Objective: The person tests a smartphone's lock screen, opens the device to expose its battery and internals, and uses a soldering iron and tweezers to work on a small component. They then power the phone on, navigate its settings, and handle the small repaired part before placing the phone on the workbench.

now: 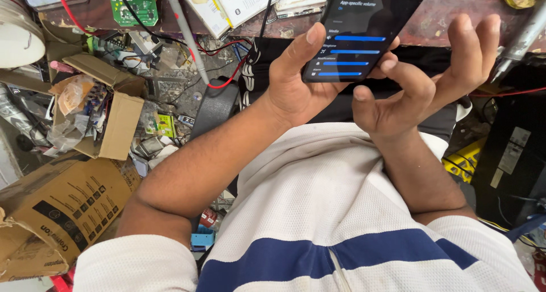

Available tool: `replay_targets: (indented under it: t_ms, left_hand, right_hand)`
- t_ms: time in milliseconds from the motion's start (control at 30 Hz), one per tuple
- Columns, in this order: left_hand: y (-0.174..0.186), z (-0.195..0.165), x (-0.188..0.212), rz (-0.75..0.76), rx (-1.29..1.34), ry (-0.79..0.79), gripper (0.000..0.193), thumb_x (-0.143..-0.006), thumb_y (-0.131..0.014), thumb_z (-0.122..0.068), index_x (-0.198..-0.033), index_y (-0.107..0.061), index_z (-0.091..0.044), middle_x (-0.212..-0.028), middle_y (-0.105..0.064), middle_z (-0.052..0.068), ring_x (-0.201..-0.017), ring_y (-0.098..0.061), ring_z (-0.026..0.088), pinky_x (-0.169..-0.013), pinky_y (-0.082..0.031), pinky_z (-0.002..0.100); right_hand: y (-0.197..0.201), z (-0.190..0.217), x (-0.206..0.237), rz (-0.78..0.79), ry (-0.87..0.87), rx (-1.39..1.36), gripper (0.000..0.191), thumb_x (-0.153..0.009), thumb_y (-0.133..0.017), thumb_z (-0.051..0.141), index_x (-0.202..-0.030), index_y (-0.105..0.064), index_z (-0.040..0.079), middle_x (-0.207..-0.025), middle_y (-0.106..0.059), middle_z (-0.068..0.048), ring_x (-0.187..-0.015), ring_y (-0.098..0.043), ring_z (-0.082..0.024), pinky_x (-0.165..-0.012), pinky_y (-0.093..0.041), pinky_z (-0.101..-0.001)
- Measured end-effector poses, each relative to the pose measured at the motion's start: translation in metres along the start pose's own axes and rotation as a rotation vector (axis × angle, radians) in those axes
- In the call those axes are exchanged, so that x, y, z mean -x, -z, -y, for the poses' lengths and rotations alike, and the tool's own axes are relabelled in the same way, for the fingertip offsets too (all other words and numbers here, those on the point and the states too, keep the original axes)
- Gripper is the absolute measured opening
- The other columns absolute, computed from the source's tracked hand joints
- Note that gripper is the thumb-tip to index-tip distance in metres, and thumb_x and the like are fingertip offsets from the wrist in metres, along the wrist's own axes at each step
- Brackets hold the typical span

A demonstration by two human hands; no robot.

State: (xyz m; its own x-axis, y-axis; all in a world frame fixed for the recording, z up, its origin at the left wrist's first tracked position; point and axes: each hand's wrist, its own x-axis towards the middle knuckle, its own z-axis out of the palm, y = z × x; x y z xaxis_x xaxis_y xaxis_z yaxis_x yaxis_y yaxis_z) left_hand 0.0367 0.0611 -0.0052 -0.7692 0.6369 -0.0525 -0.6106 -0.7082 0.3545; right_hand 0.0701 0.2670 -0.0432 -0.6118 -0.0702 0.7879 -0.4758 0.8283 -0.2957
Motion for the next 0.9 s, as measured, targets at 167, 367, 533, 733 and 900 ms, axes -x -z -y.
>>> replay_targets:
  t_ms: [167,367,533,733,900]
  left_hand:
    - [0.001,0.001,-0.001,0.014,0.019,-0.011,0.071,-0.109,-0.060,-0.055,-0.143,-0.055,0.008,-0.135,-0.066,0.024,-0.122,-0.068,0.032,-0.114,-0.054,0.044]
    - [0.001,0.000,-0.001,0.008,0.010,0.001,0.071,-0.109,-0.060,-0.053,-0.142,-0.055,0.009,-0.134,-0.065,0.024,-0.124,-0.068,0.033,-0.115,-0.054,0.045]
    - [-0.004,-0.002,-0.002,-0.010,-0.032,-0.042,0.066,-0.109,-0.064,-0.049,-0.138,-0.059,0.009,-0.131,-0.067,0.025,-0.121,-0.068,0.032,-0.112,-0.055,0.044]
    - [-0.024,-0.024,-0.002,-0.085,-1.063,-0.425,0.048,-0.104,-0.082,-0.033,-0.137,-0.066,-0.003,-0.133,-0.064,0.014,-0.117,-0.065,0.023,-0.104,-0.052,0.032]
    - [-0.047,-0.029,0.002,-0.055,-1.589,-0.650,0.059,-0.086,-0.097,-0.031,-0.135,-0.067,-0.017,-0.133,-0.056,0.011,-0.119,-0.063,0.023,-0.103,-0.054,0.033]
  right_hand:
    - [0.000,-0.003,-0.005,0.001,0.000,0.017,0.048,-0.094,-0.060,0.060,-0.105,-0.060,0.013,-0.150,-0.037,-0.023,-0.150,-0.020,-0.042,-0.122,-0.023,-0.0697]
    - [0.000,-0.003,-0.004,0.002,-0.010,-0.012,0.047,-0.094,-0.061,0.059,-0.105,-0.059,0.013,-0.150,-0.036,-0.022,-0.150,-0.019,-0.043,-0.122,-0.023,-0.0708]
    - [0.003,0.001,-0.008,0.005,-0.064,-0.085,0.049,-0.093,-0.063,0.057,-0.116,-0.054,0.014,-0.150,-0.037,-0.021,-0.150,-0.022,-0.043,-0.124,-0.028,-0.0665]
    - [0.001,0.033,-0.012,-0.156,-0.590,-0.791,0.081,-0.092,-0.070,0.053,-0.153,-0.025,0.022,-0.156,-0.040,-0.014,-0.131,-0.046,-0.027,-0.108,-0.043,-0.0363]
    - [0.008,0.035,-0.015,-0.008,-0.916,-1.485,0.117,-0.087,-0.078,0.064,-0.162,-0.009,0.007,-0.158,-0.043,-0.012,-0.142,-0.046,-0.023,-0.124,-0.042,-0.0379]
